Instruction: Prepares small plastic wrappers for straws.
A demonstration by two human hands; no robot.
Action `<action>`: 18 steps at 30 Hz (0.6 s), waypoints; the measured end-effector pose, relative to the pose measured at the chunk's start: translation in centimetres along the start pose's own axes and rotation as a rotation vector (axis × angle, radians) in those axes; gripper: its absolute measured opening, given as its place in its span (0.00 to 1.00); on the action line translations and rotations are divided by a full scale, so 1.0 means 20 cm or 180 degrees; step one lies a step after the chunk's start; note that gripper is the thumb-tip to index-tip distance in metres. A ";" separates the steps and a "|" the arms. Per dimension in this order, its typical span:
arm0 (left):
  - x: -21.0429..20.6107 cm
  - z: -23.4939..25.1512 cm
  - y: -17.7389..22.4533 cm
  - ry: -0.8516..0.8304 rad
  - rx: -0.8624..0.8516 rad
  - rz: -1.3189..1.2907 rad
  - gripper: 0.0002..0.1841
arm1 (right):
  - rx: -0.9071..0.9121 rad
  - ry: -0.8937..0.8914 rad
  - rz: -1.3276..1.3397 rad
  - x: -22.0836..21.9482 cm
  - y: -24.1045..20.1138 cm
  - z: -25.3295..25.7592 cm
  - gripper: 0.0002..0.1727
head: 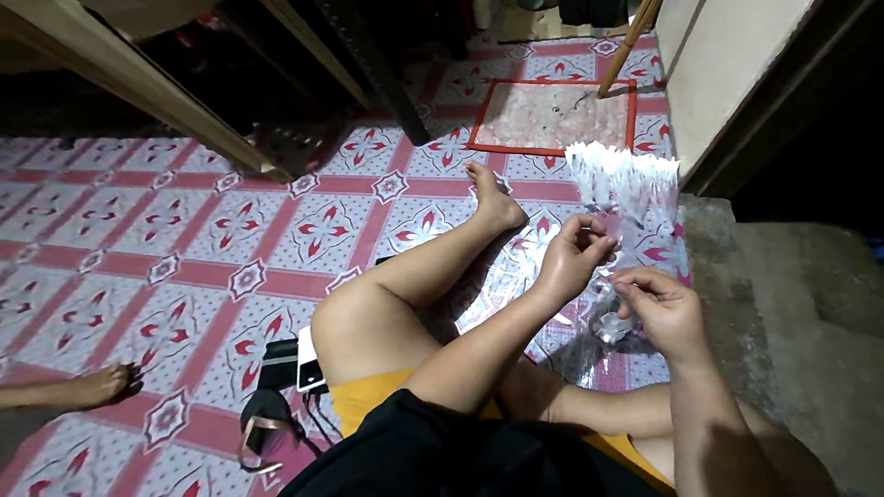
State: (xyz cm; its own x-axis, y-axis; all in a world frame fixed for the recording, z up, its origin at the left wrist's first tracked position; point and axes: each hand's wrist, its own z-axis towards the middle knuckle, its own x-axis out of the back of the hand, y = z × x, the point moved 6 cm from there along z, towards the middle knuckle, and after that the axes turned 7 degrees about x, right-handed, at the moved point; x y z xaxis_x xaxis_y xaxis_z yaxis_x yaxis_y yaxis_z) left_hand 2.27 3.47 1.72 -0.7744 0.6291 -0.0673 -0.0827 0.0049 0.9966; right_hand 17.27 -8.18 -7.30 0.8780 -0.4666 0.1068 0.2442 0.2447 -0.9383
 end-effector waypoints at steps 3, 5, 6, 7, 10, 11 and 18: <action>-0.01 0.00 0.01 -0.0062 0.0039 0.0229 0.08 | 0.0040 -0.0012 -0.0045 0.00 0.01 0.00 0.07; -0.01 0.00 0.02 -0.0055 0.0132 0.0463 0.09 | 0.0045 -0.0012 -0.0109 -0.01 0.00 -0.01 0.07; -0.01 0.00 0.03 -0.0045 0.0145 0.0533 0.09 | 0.0046 -0.0014 -0.0153 -0.01 0.00 -0.01 0.07; -0.02 0.00 0.03 -0.0038 0.0152 0.0585 0.09 | 0.0053 -0.0013 -0.0198 -0.01 0.00 -0.01 0.07; -0.01 -0.02 0.05 -0.0076 0.0083 0.0647 0.12 | 0.0021 0.0002 -0.0321 -0.02 0.01 -0.01 0.07; -0.01 -0.02 0.05 -0.0135 0.0071 0.0638 0.15 | 0.0004 0.0012 -0.0369 -0.02 0.00 -0.01 0.07; -0.02 -0.04 0.10 -0.0245 0.0146 0.0655 0.13 | -0.0038 -0.0011 -0.0588 -0.02 0.03 -0.02 0.07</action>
State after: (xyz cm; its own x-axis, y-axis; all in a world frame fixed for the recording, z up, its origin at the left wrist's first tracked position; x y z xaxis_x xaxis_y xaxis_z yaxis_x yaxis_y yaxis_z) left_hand 1.93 2.58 3.69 -0.7216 0.6780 0.1398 0.1022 -0.0954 0.9902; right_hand 16.85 -8.19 -8.11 0.8201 -0.4998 0.2787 0.3965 0.1450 -0.9065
